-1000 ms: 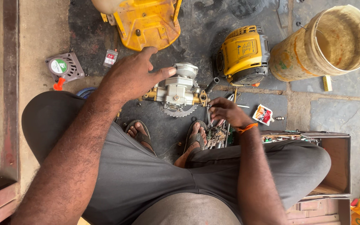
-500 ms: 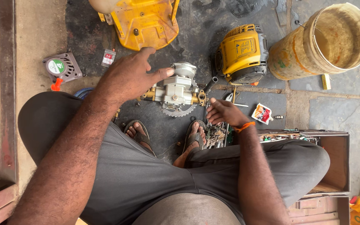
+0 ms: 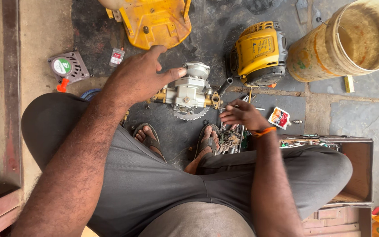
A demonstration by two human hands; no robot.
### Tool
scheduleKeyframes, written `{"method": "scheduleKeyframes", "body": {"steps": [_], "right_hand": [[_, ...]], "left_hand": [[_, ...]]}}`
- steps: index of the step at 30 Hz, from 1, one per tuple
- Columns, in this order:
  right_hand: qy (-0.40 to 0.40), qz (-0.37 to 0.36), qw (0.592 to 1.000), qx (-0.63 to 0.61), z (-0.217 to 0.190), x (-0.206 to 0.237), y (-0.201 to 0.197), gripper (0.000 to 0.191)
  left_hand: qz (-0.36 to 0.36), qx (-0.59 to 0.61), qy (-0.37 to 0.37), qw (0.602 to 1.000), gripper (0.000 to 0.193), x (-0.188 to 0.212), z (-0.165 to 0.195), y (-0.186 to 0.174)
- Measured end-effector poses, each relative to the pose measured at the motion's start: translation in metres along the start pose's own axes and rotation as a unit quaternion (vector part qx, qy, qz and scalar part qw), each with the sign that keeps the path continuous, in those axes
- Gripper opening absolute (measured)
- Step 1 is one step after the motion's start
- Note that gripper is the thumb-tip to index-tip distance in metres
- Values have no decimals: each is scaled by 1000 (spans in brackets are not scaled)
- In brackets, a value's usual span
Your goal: The person sits on the floor and uses a wrench to loosen and remove bolts from a small engine component. They then detach a part and inspect the interior of the housing.
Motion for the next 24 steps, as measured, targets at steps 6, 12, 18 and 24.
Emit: {"method": "scheduleKeyframes", "body": {"steps": [6, 12, 18, 24], "right_hand": [[-57, 117, 988, -79, 2, 11, -48, 18], [-29, 154, 982, -104, 24, -23, -28, 22], [-62, 129, 985, -94, 31, -53, -9, 26], [-51, 154, 985, -59, 28, -52, -14, 24]], "left_hand": [[1, 1, 1, 1000, 87, 3, -1, 1], [-14, -3, 0, 1000, 87, 2, 5, 2], [-16, 0, -3, 1000, 86, 1, 7, 3], [-16, -9, -15, 1000, 86, -2, 5, 7]]}}
Point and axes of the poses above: each hand's wrist, its own x-axis away from the middle knuckle, its own y-axis out of the palm, z = x × y, the point moved 5 cm from there along -x, towards the middle knuckle, and after that the axes turned 1 degree about -x, right-handed, at the moved point
